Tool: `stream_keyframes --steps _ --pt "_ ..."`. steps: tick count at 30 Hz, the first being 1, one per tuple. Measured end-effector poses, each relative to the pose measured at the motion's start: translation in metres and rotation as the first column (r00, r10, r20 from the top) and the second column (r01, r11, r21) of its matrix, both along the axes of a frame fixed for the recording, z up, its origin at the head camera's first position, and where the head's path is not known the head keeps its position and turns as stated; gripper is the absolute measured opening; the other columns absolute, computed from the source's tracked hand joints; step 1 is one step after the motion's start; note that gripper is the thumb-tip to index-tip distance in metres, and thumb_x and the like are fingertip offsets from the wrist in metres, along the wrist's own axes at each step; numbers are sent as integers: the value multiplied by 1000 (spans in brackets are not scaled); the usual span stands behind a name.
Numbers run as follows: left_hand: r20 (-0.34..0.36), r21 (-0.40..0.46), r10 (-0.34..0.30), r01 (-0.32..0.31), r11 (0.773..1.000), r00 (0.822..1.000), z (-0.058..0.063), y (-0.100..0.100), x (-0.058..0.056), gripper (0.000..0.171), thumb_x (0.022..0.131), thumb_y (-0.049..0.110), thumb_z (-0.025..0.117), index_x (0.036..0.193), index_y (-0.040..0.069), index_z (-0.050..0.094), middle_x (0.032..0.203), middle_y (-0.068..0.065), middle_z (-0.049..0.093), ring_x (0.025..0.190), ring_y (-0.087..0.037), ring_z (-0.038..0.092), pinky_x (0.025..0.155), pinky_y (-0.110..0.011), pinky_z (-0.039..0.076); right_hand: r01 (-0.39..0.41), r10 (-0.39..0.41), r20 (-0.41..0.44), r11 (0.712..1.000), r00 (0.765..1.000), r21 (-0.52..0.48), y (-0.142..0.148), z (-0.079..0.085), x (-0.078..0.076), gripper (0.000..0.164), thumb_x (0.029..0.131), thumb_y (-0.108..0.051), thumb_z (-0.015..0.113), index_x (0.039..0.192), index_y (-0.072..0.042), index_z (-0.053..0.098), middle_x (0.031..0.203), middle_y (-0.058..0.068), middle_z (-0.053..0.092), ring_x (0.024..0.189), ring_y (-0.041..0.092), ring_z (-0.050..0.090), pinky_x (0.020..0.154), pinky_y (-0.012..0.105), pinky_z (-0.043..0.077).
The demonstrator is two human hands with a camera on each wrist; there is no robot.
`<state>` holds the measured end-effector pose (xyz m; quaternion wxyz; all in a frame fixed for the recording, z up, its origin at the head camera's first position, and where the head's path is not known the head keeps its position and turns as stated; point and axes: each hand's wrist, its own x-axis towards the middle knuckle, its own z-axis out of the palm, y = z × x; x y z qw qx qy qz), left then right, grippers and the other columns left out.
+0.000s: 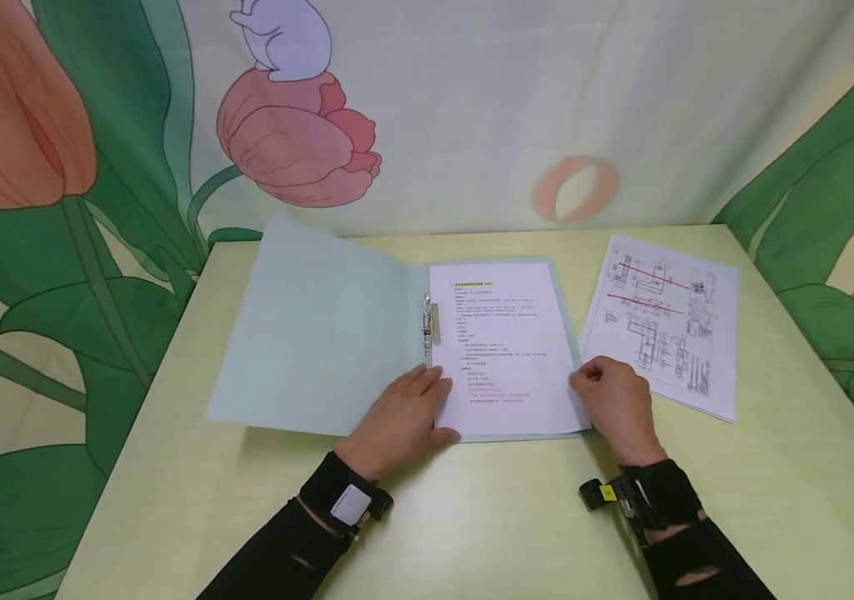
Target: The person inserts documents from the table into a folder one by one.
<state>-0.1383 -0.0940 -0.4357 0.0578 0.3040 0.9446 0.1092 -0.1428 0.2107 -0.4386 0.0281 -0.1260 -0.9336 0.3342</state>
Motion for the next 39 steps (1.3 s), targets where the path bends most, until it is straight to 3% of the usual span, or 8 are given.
stream_keyframes --steps 6,12,20,23,27,30,35,39 --pt "-23 -14 1 -1 1000 1000 -2 2 0 77 93 45 81 149 -1 55 157 -21 52 150 -35 46 126 -46 32 13 -13 -1 1000 1000 -10 3 1 0 24 98 -19 66 99 3 75 85 16 73 68 25 62 58 32 44" --pt "-22 -15 6 -7 1000 1000 0 4 -1 77 92 45 82 148 -1 57 155 -21 54 149 -35 47 125 -47 33 54 -55 -30 998 998 -27 20 13 2 27 103 -23 65 102 2 74 80 13 72 65 22 64 56 31 44" --pt "-10 7 42 -41 999 999 1 -2 0 74 90 40 85 146 -1 59 153 -21 57 147 -39 48 122 -49 37 154 -149 -56 985 987 78 67 24 -7 32 105 -23 60 108 5 74 100 25 74 79 38 64 61 38 42" --pt "-17 25 27 -26 999 1000 2 -2 0 73 89 38 86 144 -2 60 151 -22 57 146 -40 50 121 -50 38 160 -163 9 977 987 144 87 23 -8 42 104 -27 57 116 12 69 110 33 71 88 46 66 62 42 42" --pt "-5 33 28 -28 999 1000 3 -3 1 73 89 37 86 144 -2 59 152 -23 57 146 -41 49 121 -51 38 90 -121 185 981 975 172 99 17 -9 63 104 -41 60 122 18 59 115 43 57 93 48 57 62 45 42" --pt "-1 31 33 -33 999 999 3 -4 1 72 89 37 86 144 -2 59 152 -22 56 146 -40 48 122 -51 37 26 -71 268 985 961 168 98 12 -12 69 103 -48 61 122 19 57 112 38 47 93 45 49 64 46 43" --pt "-8 23 36 -36 999 999 3 -6 0 74 89 38 87 144 -2 60 152 -22 56 147 -40 49 122 -51 38 -60 9 291 984 957 167 96 13 -24 68 103 -46 62 127 17 56 115 36 45 100 46 44 71 49 43" --pt "4 21 40 -40 999 999 3 -6 0 75 89 39 86 146 -2 59 154 -22 55 147 -40 48 122 -51 37 -26 -28 280 982 959 186 102 18 -31 68 103 -45 61 123 19 56 112 36 46 97 47 47 70 49 43"
